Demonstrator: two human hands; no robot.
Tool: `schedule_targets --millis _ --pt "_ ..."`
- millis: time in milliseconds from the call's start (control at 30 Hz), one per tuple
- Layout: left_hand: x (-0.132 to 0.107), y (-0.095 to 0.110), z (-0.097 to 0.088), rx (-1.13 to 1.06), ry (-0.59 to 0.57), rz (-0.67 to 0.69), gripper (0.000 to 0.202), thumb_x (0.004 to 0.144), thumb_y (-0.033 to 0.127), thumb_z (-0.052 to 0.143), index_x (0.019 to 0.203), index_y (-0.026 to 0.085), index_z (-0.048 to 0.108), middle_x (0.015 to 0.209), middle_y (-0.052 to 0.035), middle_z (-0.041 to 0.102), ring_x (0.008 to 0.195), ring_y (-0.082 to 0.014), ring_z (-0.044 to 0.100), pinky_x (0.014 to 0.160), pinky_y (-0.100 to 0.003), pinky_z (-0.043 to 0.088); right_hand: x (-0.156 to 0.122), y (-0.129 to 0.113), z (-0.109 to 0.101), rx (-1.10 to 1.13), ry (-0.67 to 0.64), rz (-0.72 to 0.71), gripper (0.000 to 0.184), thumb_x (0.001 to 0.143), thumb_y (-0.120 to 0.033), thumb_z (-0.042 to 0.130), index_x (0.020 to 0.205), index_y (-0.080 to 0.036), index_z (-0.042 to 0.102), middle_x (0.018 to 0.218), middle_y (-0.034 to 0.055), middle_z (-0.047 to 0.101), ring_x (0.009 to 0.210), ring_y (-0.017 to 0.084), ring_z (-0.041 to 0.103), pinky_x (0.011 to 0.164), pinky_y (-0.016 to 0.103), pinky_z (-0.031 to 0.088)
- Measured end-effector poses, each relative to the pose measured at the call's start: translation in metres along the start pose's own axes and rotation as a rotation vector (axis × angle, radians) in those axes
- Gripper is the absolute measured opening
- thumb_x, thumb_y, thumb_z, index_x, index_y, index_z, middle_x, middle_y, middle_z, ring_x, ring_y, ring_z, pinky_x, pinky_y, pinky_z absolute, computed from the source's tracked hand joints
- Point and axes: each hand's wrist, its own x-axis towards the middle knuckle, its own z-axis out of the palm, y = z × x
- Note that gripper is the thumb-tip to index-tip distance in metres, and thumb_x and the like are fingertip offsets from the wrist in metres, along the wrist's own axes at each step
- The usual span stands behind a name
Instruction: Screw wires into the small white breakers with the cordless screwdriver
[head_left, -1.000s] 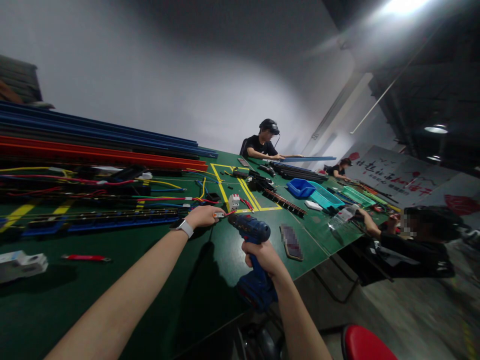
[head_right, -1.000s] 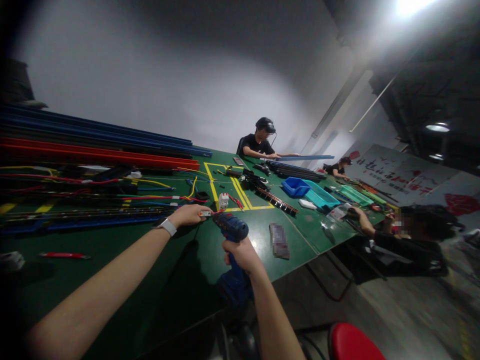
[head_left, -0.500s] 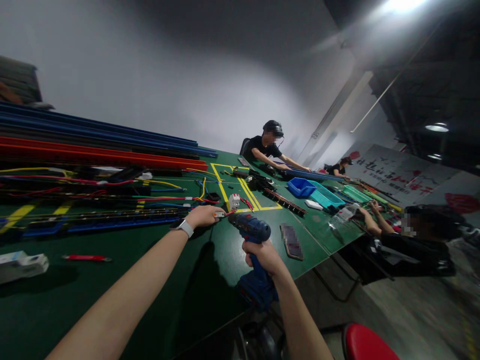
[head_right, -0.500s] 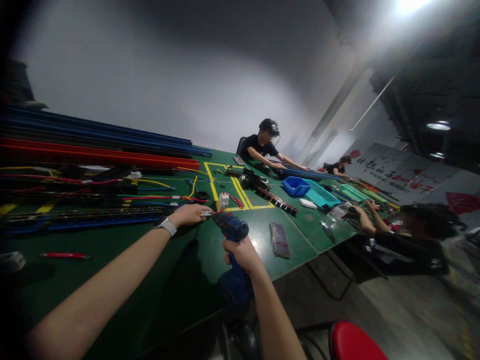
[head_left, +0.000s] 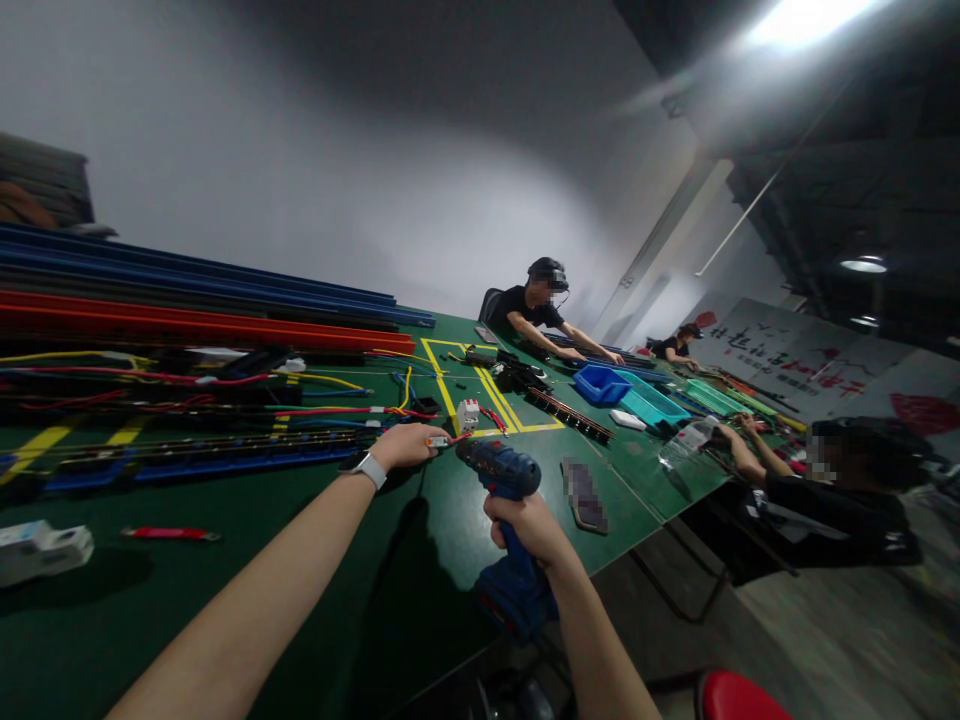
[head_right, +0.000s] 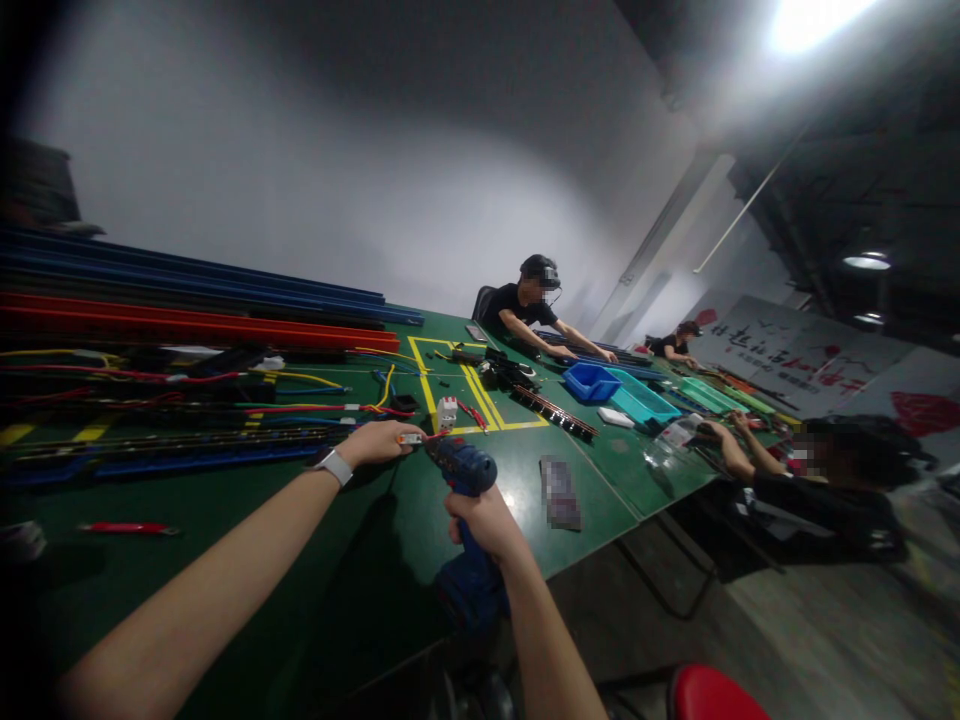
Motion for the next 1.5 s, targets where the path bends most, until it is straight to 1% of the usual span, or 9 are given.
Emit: schedule_targets --millis 133,300,467,833,933,1100,1333,1500 --pt "-0.0011 0.0007 -0.0010 0.006 0.012 0.018 0.043 0.082 0.039 0.053 0.124 0.043 0.060 0.119 0.0035 0.068 0.103 -0.0225 0.063 0.083 -0.029 0.045 -0.0003 -0.0011 0.0004 -0.009 0.002 -0.001 0.010 0.067 -0.019 0.058 0.068 -0.019 0.049 0.047 -0.0055 0.046 0.038 0.010 0.048 0.041 0.023 0.035" --pt "-0.0015 0.0007 -0.0013 0.012 0.012 0.017 0.043 0.083 0.039 0.052 0.124 0.043 0.060 0.118 0.0037 0.069 0.101 -0.0221 0.064 0.082 -0.029 0.045 0.0016 0.0010 -0.0004 0.015 -0.019 -0.047 0.012 0.067 -0.019 0.059 0.076 -0.019 0.050 0.053 -0.0068 0.046 0.039 0.010 0.049 0.039 0.022 0.035" --pt "-0.0016 0.0013 -0.0015 0.011 0.007 0.017 0.043 0.082 0.038 0.052 0.124 0.043 0.059 0.117 0.0037 0.069 0.101 -0.0219 0.064 0.081 -0.028 0.045 0.0031 0.0046 -0.0022 -0.004 -0.022 -0.063 0.017 0.067 -0.020 0.059 0.082 -0.018 0.052 0.054 -0.0076 0.045 0.039 0.011 0.050 0.039 0.022 0.034" --pt "0.0031 -0.0041 0.0031 0.013 -0.009 0.002 0.045 0.082 0.043 0.054 0.127 0.043 0.058 0.122 0.0027 0.067 0.107 -0.0228 0.062 0.087 -0.028 0.046 0.0015 0.0021 -0.0017 0.018 -0.022 -0.045 0.018 0.066 -0.019 0.060 0.081 -0.018 0.051 0.053 -0.0067 0.047 0.040 0.011 0.051 0.039 0.022 0.034" --pt "0.0029 -0.0040 0.0032 0.012 -0.008 0.005 0.045 0.082 0.043 0.054 0.126 0.043 0.058 0.123 0.0033 0.066 0.109 -0.0227 0.062 0.087 -0.028 0.045 0.0009 0.0022 -0.0019 0.009 -0.031 -0.056 0.015 0.067 -0.019 0.059 0.079 -0.018 0.051 0.051 -0.0067 0.047 0.040 0.011 0.051 0.040 0.022 0.035" --pt "0.0017 -0.0028 0.0028 0.018 -0.002 0.005 0.044 0.082 0.042 0.053 0.125 0.044 0.058 0.122 0.0031 0.067 0.105 -0.0236 0.063 0.085 -0.030 0.046 -0.0011 0.0001 -0.0011 0.008 -0.025 -0.055 0.014 0.067 -0.021 0.061 0.076 -0.018 0.050 0.051 -0.0060 0.046 0.040 0.011 0.050 0.039 0.022 0.034" --pt "0.0026 -0.0026 0.0020 0.009 -0.007 -0.002 0.044 0.082 0.042 0.053 0.126 0.043 0.058 0.123 0.0034 0.066 0.106 -0.0230 0.063 0.087 -0.029 0.046 -0.0010 -0.0020 -0.0011 -0.001 -0.033 -0.046 0.015 0.067 -0.021 0.061 0.076 -0.019 0.050 0.052 -0.0060 0.047 0.040 0.011 0.050 0.039 0.022 0.034" --pt "0.0020 -0.0021 0.0004 0.004 -0.017 0.011 0.045 0.082 0.041 0.053 0.126 0.042 0.058 0.124 0.0032 0.066 0.108 -0.0225 0.062 0.087 -0.029 0.046 -0.0012 -0.0033 -0.0016 -0.031 -0.027 -0.037 0.015 0.068 -0.020 0.060 0.079 -0.019 0.050 0.052 -0.0069 0.047 0.040 0.011 0.051 0.040 0.021 0.035"
